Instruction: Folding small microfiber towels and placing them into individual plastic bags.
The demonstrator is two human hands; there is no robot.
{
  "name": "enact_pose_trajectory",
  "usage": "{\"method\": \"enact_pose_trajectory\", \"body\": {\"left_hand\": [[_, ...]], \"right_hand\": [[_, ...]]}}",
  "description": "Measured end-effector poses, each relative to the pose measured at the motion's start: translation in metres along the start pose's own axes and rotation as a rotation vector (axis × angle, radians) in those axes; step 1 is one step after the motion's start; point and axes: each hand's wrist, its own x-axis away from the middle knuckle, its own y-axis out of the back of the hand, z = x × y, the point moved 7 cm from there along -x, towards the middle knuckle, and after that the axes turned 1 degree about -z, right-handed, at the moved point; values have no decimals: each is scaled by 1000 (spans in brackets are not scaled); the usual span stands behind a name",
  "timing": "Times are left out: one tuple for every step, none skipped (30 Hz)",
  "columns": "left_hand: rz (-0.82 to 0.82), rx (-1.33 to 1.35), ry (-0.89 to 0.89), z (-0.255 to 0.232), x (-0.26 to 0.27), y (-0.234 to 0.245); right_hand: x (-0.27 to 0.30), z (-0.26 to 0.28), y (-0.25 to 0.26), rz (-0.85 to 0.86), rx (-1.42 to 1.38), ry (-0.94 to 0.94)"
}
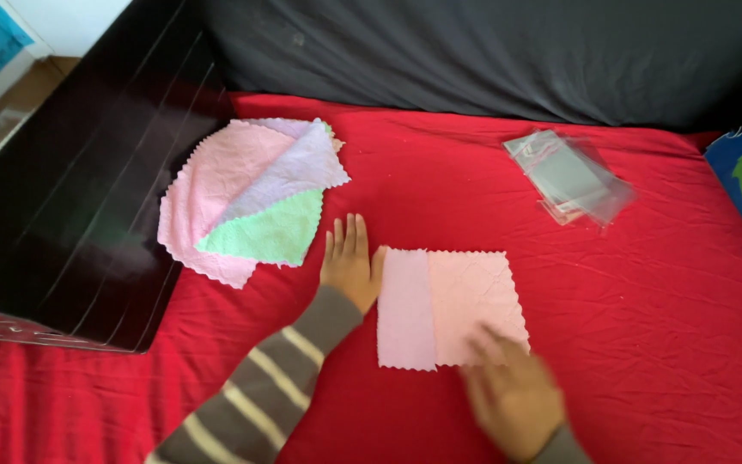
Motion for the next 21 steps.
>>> {"method": "enact_pose_trajectory", "body": {"left_hand": [[-3, 0, 1, -8, 11, 4], [0, 15, -107, -23, 23, 7], [7, 28, -215, -37, 37, 11], [8, 26, -215, -48, 47, 19], [6, 19, -275, -64, 57, 28], [4, 13, -335, -79, 68, 36], [6, 14, -334, -82, 71, 36], [-16, -24, -341, -86, 74, 38], [-38, -62, -352, -91, 76, 40], [-36, -60, -355, -89, 78, 36], [-34, -84, -325, -86, 77, 32], [-33, -108, -296, -83, 77, 28], [-30, -105, -301, -84, 77, 28], [-26, -177, -294, -84, 76, 27], [-21, -251, -282, -82, 76, 28], [-20, -250, -283, -83, 77, 28], [-40, -265, -278, -84, 78, 30], [-59, -281, -273, -84, 78, 32], [-58, -280, -274, -85, 78, 32], [-60, -300, -268, -86, 77, 32], [-62, -321, -261, -86, 77, 33]], "right_hand": [[7, -12, -2, -1, 1, 3], [14, -34, -10, 92, 207, -118], [25, -55, -17, 186, 411, -243], [27, -58, -18, 187, 409, -243], [29, -62, -17, 160, 530, -240], [31, -66, -16, 132, 651, -236], [34, -67, -18, 135, 651, -237], [36, -67, -20, 139, 688, -220], [38, -68, -22, 142, 727, -206], [39, -68, -22, 143, 728, -210], [41, -68, -24, 162, 744, -212], [42, -69, -25, 180, 760, -213], [43, -70, -27, 182, 764, -219], [45, -72, -28, 190, 763, -230], [45, -73, -30, 198, 760, -237], [48, -75, -32, 199, 760, -238], [51, -78, -34, 203, 738, -254], [53, -82, -36, 206, 715, -271], [54, -83, -37, 207, 716, -271], [56, -87, -40, 212, 652, -300], [59, -90, -42, 216, 587, -329]]}}
